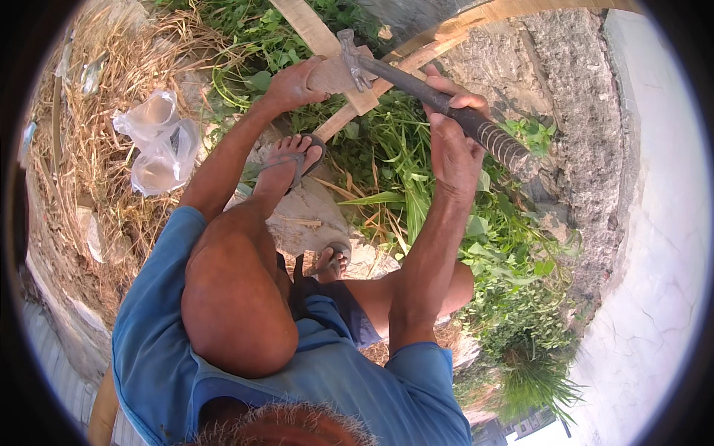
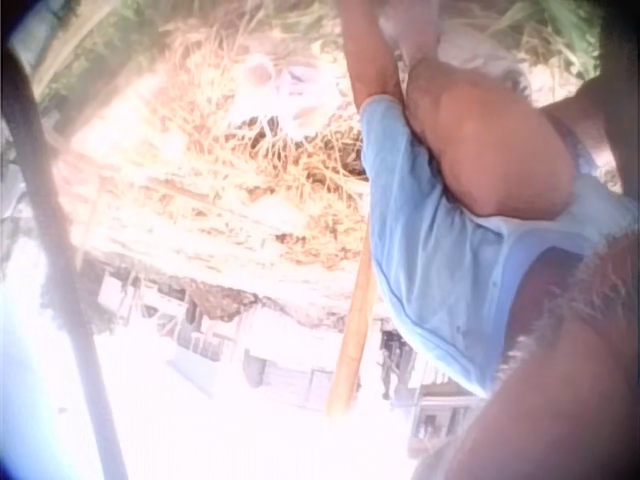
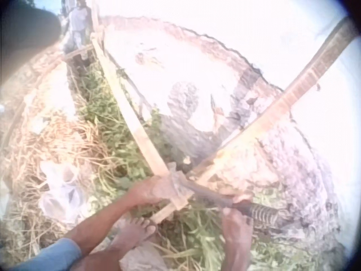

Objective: The person hammers nails into wooden planks to assemble a frame on the ground, reaching for nails from a plastic bag.

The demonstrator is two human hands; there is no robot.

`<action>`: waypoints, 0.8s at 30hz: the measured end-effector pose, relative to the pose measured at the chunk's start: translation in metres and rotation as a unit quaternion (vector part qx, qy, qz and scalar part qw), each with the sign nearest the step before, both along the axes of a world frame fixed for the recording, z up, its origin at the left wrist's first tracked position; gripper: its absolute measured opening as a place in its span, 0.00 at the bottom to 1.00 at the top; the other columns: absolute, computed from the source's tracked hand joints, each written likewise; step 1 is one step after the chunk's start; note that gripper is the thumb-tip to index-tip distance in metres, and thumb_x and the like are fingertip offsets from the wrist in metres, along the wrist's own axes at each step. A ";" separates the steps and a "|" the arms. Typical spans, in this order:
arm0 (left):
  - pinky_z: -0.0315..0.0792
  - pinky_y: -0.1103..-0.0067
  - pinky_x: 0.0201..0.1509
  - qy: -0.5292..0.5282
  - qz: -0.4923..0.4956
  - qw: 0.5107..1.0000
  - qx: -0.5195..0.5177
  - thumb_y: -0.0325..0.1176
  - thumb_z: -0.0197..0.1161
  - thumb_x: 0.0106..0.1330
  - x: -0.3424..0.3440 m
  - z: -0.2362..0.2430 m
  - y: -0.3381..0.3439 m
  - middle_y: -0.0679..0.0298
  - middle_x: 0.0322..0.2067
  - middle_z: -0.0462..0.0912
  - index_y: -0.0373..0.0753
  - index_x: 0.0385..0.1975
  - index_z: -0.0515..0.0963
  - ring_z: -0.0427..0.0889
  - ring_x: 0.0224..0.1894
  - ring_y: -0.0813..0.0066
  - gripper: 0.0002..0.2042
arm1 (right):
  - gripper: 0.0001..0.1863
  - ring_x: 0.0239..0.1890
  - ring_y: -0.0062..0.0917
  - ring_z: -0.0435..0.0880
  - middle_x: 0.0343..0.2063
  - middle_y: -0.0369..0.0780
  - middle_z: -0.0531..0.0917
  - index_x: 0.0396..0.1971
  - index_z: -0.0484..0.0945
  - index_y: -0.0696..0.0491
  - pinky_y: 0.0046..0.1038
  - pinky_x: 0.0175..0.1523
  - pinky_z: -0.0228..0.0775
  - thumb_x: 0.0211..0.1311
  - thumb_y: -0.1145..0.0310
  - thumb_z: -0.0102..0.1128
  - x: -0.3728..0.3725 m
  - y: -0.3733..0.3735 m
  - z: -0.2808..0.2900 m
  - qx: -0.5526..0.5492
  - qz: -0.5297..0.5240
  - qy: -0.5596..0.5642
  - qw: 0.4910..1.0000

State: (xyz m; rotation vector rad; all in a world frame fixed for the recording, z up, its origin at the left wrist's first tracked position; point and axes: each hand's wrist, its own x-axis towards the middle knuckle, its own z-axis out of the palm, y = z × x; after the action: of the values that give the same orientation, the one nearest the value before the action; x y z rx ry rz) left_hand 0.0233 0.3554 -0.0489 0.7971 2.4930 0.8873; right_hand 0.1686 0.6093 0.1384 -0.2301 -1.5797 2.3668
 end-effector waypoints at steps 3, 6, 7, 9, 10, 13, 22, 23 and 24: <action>0.74 0.63 0.59 -0.019 0.002 1.000 -0.004 0.55 0.72 0.48 0.002 -0.002 -0.001 0.47 0.53 0.81 0.42 0.69 0.65 0.80 0.54 0.49 0.46 | 0.18 0.70 0.51 0.67 0.51 0.47 0.82 0.40 0.73 0.48 0.54 0.73 0.56 0.52 0.83 0.63 -0.005 -0.008 -0.008 0.010 0.026 -0.004 1.000; 0.74 0.63 0.59 -0.028 0.004 0.999 -0.016 0.55 0.72 0.48 0.002 0.003 -0.002 0.48 0.52 0.81 0.42 0.69 0.65 0.81 0.54 0.49 0.46 | 0.17 0.67 0.49 0.71 0.46 0.44 0.82 0.38 0.77 0.45 0.57 0.73 0.59 0.50 0.77 0.71 0.003 -0.003 -0.013 0.022 0.008 -0.008 1.000; 0.74 0.63 0.58 -0.027 0.004 0.999 -0.018 0.55 0.72 0.48 0.001 0.004 -0.001 0.48 0.52 0.81 0.42 0.69 0.65 0.81 0.54 0.49 0.46 | 0.16 0.66 0.47 0.71 0.43 0.41 0.80 0.36 0.76 0.46 0.58 0.74 0.57 0.48 0.77 0.70 0.009 -0.003 -0.011 0.004 -0.013 -0.030 0.999; 0.74 0.63 0.58 -0.029 0.003 0.999 -0.025 0.56 0.72 0.48 -0.001 0.006 -0.003 0.49 0.52 0.81 0.42 0.69 0.65 0.81 0.53 0.49 0.46 | 0.16 0.66 0.47 0.71 0.42 0.40 0.79 0.36 0.76 0.47 0.59 0.75 0.54 0.47 0.78 0.69 0.021 0.007 -0.012 0.005 -0.015 -0.030 0.999; 0.74 0.63 0.58 -0.033 0.000 0.999 -0.029 0.56 0.72 0.48 -0.002 0.006 -0.001 0.49 0.52 0.81 0.42 0.69 0.65 0.81 0.53 0.49 0.47 | 0.16 0.66 0.47 0.71 0.42 0.40 0.79 0.36 0.75 0.47 0.59 0.76 0.52 0.46 0.78 0.68 0.026 0.008 -0.008 0.007 -0.019 -0.030 0.999; 0.73 0.62 0.60 -0.017 0.003 0.999 -0.046 0.59 0.74 0.47 -0.007 0.013 0.008 0.50 0.57 0.77 0.42 0.70 0.63 0.78 0.56 0.48 0.50 | 0.15 0.60 0.44 0.75 0.39 0.41 0.79 0.35 0.74 0.51 0.57 0.73 0.56 0.46 0.81 0.65 0.017 0.003 0.003 0.073 -0.006 -0.016 0.997; 0.67 0.58 0.68 0.263 -0.044 0.961 0.072 0.68 0.73 0.46 -0.029 0.044 0.061 0.55 0.65 0.66 0.48 0.70 0.64 0.67 0.68 0.52 0.51 | 0.13 0.55 0.33 0.80 0.36 0.37 0.79 0.34 0.74 0.56 0.42 0.68 0.67 0.50 0.88 0.59 -0.036 -0.010 0.044 0.161 0.103 -0.015 0.982; 0.70 0.59 0.66 0.306 -0.063 0.947 0.078 0.68 0.74 0.46 -0.033 0.045 0.072 0.55 0.64 0.67 0.48 0.68 0.68 0.70 0.66 0.52 0.49 | 0.14 0.56 0.34 0.80 0.39 0.38 0.80 0.37 0.74 0.56 0.41 0.68 0.67 0.51 0.87 0.59 -0.034 -0.008 0.042 0.169 0.107 -0.003 0.980; 0.72 0.60 0.62 0.240 -0.047 0.967 0.071 0.67 0.75 0.45 -0.032 0.046 0.076 0.56 0.61 0.68 0.49 0.64 0.71 0.73 0.62 0.53 0.46 | 0.15 0.57 0.34 0.80 0.40 0.39 0.81 0.39 0.74 0.55 0.40 0.68 0.67 0.52 0.87 0.59 -0.034 -0.008 0.043 0.147 0.091 -0.015 0.985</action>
State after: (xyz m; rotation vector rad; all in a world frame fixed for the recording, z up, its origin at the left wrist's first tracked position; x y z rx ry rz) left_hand -0.0084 0.4314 -0.0028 1.3015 2.7864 0.9357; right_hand 0.1347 0.6016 0.1813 -0.0598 -2.0141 2.2263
